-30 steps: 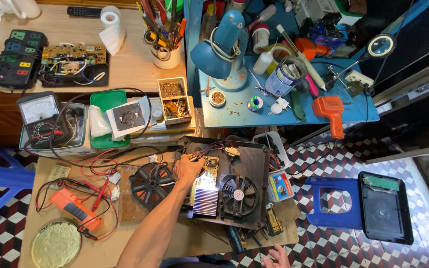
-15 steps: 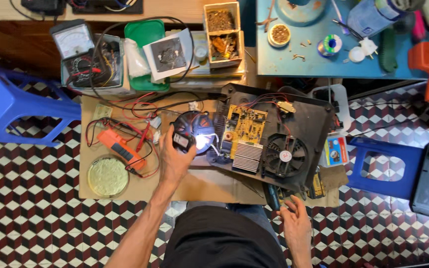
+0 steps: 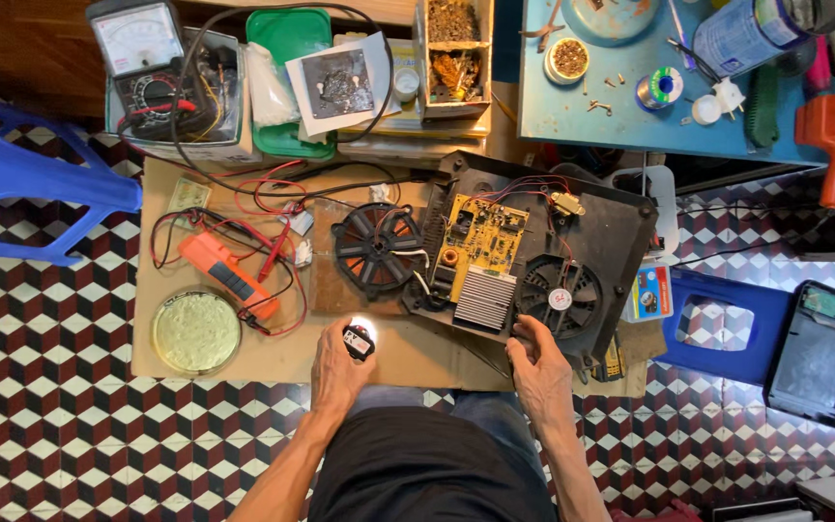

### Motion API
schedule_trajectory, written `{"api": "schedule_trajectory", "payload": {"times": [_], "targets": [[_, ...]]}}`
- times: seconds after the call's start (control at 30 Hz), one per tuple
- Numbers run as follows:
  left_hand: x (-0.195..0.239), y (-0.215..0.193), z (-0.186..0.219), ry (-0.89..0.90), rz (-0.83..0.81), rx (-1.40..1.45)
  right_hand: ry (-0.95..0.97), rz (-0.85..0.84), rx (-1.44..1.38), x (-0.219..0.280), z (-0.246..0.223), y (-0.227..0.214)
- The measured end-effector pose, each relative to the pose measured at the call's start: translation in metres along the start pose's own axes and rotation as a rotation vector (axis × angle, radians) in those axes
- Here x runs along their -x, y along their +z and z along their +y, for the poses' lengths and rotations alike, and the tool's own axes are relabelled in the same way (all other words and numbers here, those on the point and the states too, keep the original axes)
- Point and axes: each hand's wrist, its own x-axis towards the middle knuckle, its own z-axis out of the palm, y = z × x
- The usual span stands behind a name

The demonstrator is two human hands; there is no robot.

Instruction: The person uses a handheld orange light to illuminate a circuit board and then manipulates components on the board with both hands. They handle a heatsink and a copper coil, adjusting their positions on the board.

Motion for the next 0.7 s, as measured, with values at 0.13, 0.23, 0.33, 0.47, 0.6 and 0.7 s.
{"api": "schedule_trajectory", "payload": {"times": [0.13,0.23,0.33,0.47,0.6,0.7], "targets": [[-0.015,-0.010,0.058,0.091,-0.067,0.142,0.026,0.036,-0.127,-0.028,0.009,0.002],[-0.048,-0.004,0.106,0.229,-0.024,0.192,0.054,0.021,-0.145,-0.058,0.019,0.006],[-0.082,0.004,0.150,0.397,0.035,0.201,0.002,0.013,-0.156,-0.085,0.023,0.007],[-0.119,0.010,0.191,0.557,0.024,0.128,-0.075,0.042,-0.086,-0.107,0.020,0.006],[-0.131,0.018,0.207,0.662,0.015,0.095,-0.076,0.035,-0.070,-0.113,0.020,0.003],[-0.123,0.021,0.204,0.646,-0.051,0.091,-0.118,0.044,-0.003,-0.116,0.021,0.005]]}}
